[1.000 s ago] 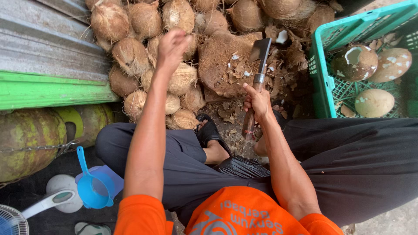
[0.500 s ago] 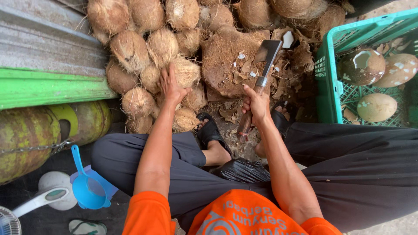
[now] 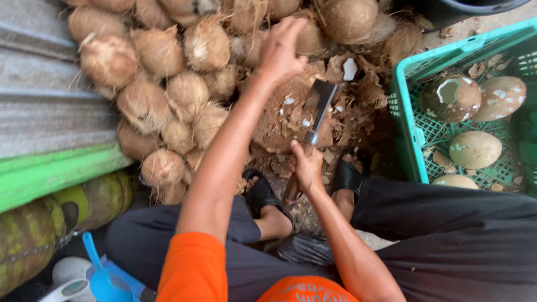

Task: The person sits on the ground and uses a cleaver to chop the fibrous husk off coconuts, rotating each coconut between strikes. Trimmed coconuts are placed into a green plastic crate beside them, and husk debris accumulates on the ground.

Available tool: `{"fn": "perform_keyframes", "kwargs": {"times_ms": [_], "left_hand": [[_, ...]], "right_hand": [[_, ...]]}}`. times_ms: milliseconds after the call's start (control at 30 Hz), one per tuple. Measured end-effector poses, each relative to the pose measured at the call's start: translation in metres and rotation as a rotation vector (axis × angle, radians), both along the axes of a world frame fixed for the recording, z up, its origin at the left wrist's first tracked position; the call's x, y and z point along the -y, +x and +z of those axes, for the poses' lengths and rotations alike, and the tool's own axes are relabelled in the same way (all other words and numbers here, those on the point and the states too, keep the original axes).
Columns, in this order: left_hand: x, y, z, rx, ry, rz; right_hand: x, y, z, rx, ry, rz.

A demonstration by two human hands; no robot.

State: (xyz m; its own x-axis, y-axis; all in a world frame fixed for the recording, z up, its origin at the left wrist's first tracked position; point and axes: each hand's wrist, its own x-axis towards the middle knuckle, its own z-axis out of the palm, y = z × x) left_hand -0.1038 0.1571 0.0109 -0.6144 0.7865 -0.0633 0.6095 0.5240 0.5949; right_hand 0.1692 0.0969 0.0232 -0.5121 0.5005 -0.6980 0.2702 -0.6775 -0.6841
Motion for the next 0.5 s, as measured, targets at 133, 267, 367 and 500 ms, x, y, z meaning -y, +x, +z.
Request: {"fn": "perform_keyframes", "kwargs": {"times_ms": [133, 267, 367, 500], "left_hand": [[-0.086, 0.017, -0.024, -0.343, -0.169, -0.101], [-0.116, 0.027, -0.038, -0.385, -0.255, -0.137], [-0.124, 0.025, -0.045, -0.466, -0.233, -0.102], [-0.127, 0.02, -0.054, -0.49, -0.267, -0.133]], "right_hand": [[0.018, 0.003, 0.007, 0.078, 0.086, 0.045], [0.03, 0.005, 0.011, 0.085, 0.064, 0.026], [0.034, 0.005, 0.014, 0.105, 0.084, 0.048], [0.036, 0.004, 0.017, 0.093, 0.053, 0.049]]}}
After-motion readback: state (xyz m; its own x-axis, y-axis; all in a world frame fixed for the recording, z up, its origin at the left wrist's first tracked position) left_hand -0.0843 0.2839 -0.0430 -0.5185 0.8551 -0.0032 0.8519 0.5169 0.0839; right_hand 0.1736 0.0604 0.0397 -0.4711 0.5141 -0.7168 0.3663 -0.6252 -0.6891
